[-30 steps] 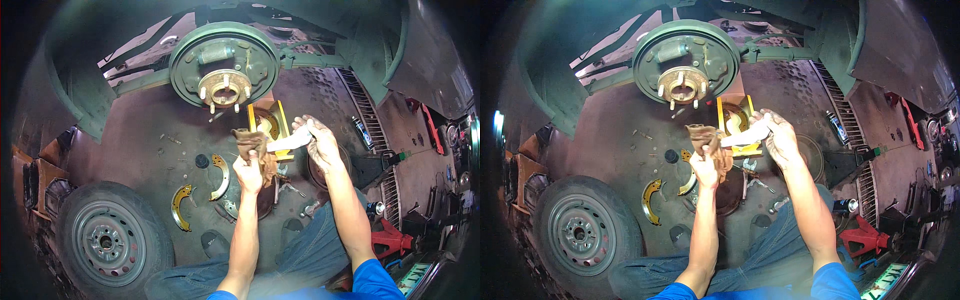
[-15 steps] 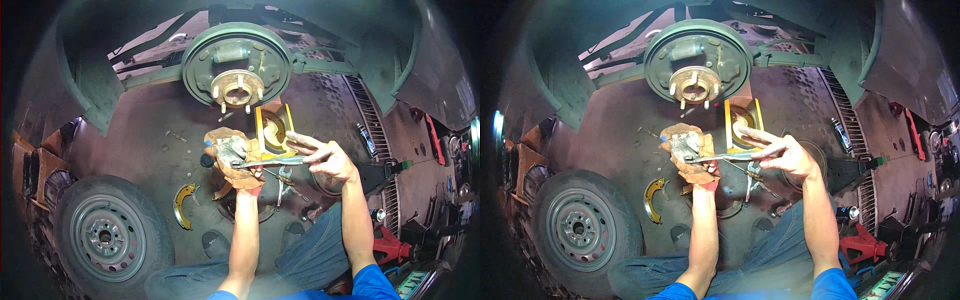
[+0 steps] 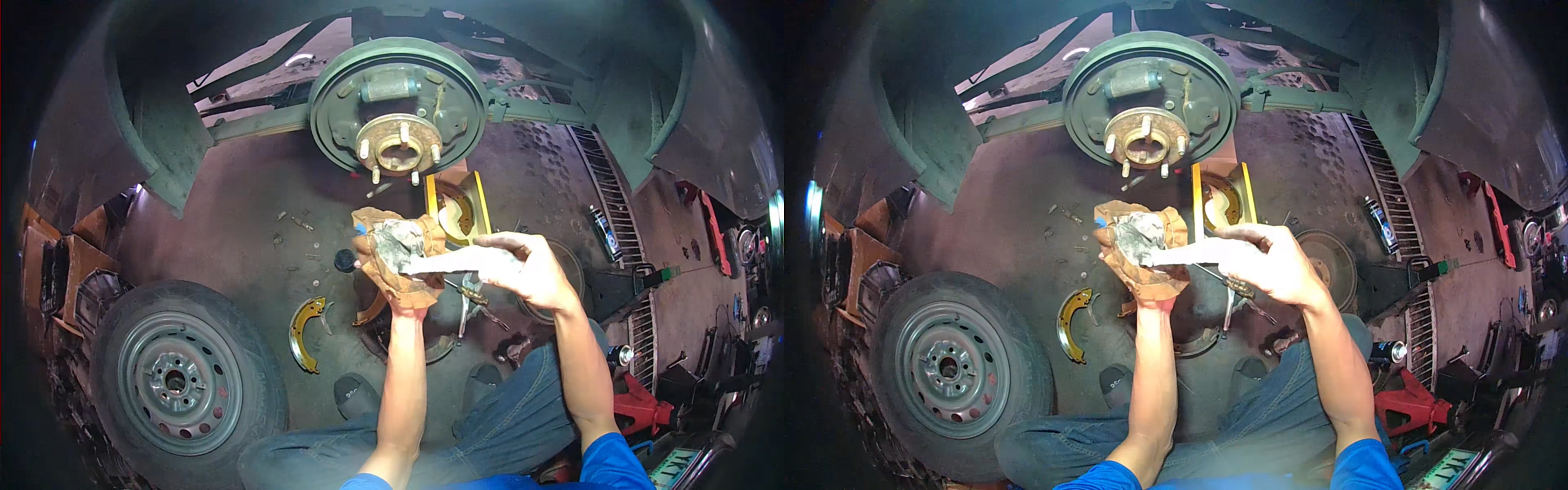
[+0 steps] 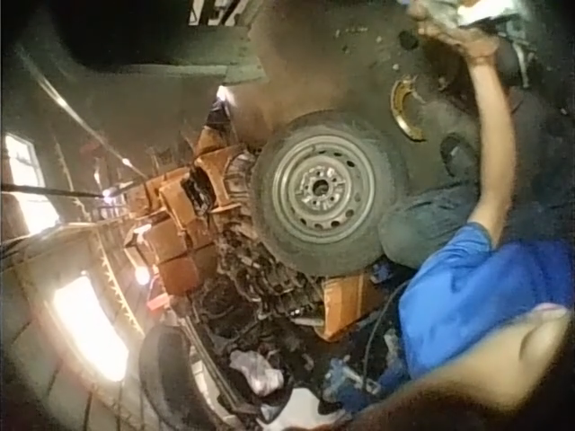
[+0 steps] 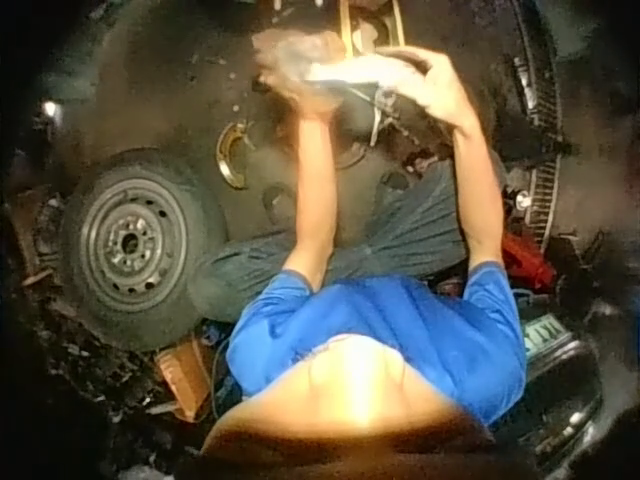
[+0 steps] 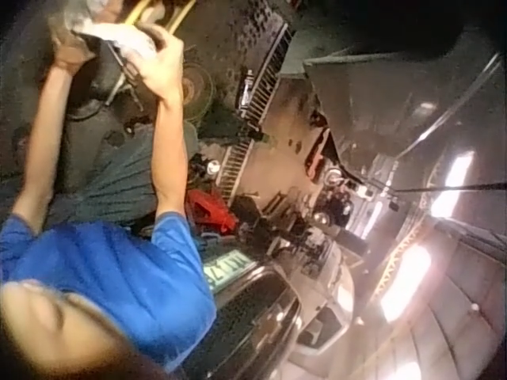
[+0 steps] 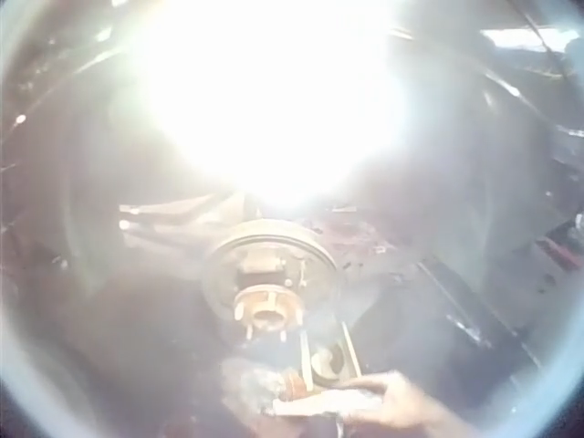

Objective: Replacing and adjusting brake shoes and related hardware on a vehicle's rear drum brakes.

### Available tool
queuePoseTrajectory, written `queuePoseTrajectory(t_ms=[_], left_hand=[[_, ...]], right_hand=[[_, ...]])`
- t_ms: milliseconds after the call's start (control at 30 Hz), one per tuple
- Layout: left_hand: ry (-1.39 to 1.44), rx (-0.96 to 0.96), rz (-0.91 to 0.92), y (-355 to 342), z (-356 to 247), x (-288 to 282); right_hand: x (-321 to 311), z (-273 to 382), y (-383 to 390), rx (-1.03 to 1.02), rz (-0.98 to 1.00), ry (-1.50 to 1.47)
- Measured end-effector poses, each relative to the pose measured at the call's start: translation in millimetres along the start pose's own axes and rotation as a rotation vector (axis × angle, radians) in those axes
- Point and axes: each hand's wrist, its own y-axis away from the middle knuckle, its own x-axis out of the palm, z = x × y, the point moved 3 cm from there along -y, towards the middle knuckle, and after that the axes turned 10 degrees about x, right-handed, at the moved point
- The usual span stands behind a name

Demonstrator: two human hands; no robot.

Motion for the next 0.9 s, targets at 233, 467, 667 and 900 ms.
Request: queuePoseTrajectory(t_ms=[233,467,667,900], left_hand=[[0.045,0.232,0.314,-3,-30,2],[-0.195,0.137,0.223,-2,-43,17],[-0.105,-0.097,0.500,-2,-30,3],[-0.515,0.013,0.314,3,-29,13]], right_hand=[[-9,4,-1,-0.021,-0.153,-0.016],[-5,2,2,-0.124,-0.225,0.236],[-13,5,2,-0.079,-0.176,0.241],[-19,2,0,0.036,-0.115,0.198]])
